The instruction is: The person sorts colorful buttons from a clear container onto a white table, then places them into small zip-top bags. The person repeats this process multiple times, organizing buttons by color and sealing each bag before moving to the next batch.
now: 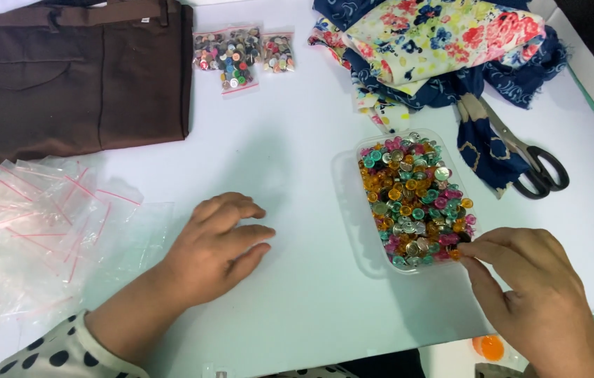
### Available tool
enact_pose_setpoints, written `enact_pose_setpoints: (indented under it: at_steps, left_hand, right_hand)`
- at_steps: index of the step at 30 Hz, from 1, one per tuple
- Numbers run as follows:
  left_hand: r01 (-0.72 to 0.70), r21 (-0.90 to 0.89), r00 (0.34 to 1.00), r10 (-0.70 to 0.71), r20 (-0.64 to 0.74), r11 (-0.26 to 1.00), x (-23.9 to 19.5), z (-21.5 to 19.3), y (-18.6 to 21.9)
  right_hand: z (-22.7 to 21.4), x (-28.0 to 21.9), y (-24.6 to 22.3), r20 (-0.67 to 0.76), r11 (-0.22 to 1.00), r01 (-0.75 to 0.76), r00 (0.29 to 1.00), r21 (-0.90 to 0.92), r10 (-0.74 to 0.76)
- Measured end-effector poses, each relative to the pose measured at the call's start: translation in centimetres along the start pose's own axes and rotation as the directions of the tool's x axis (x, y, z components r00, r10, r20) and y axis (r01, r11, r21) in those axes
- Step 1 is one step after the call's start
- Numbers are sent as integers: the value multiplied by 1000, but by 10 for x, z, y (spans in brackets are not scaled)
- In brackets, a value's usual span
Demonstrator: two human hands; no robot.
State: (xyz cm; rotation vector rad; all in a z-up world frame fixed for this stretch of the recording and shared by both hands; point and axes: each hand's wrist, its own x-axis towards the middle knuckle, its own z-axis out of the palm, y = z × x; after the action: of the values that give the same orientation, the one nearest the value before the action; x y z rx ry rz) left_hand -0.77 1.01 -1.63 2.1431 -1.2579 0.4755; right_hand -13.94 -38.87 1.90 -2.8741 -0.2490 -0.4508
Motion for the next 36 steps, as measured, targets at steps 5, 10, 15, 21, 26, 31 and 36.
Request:
enact_pose_setpoints:
  at_steps: [5, 10, 15, 21, 26, 31, 36]
  left_hand:
    - [-124, -127, 992, 123, -15, 984, 66, 36, 52]
    - [-38, 4, 997, 38, 68, 999, 85, 101, 63]
    - [75, 177, 973, -112, 204, 981, 97, 124, 67]
    - [174, 175, 928, -220, 301, 969, 105, 133, 71]
    - [178, 166, 926, -223, 305, 970, 107, 133, 74]
    - [220, 139, 903, -256, 346, 965, 113, 129, 75]
    - [220, 178, 806, -281, 520, 959, 123, 120, 78]
  right_hand:
    - [9, 8, 6, -45, 996, 69, 997, 52, -67]
    - [32, 11, 18, -13, 1000, 21, 1000, 9, -21]
    - [36, 20, 20, 3, 990, 137, 990, 16, -138]
    - [38, 22, 17, -62, 979, 205, 977, 7, -204]
    - [36, 23, 14, -100, 976, 218, 972, 25, -214]
    - [40, 20, 14, -104, 979, 200, 975, 26, -197]
    - [45, 15, 13, -109, 996, 83, 990, -19, -85]
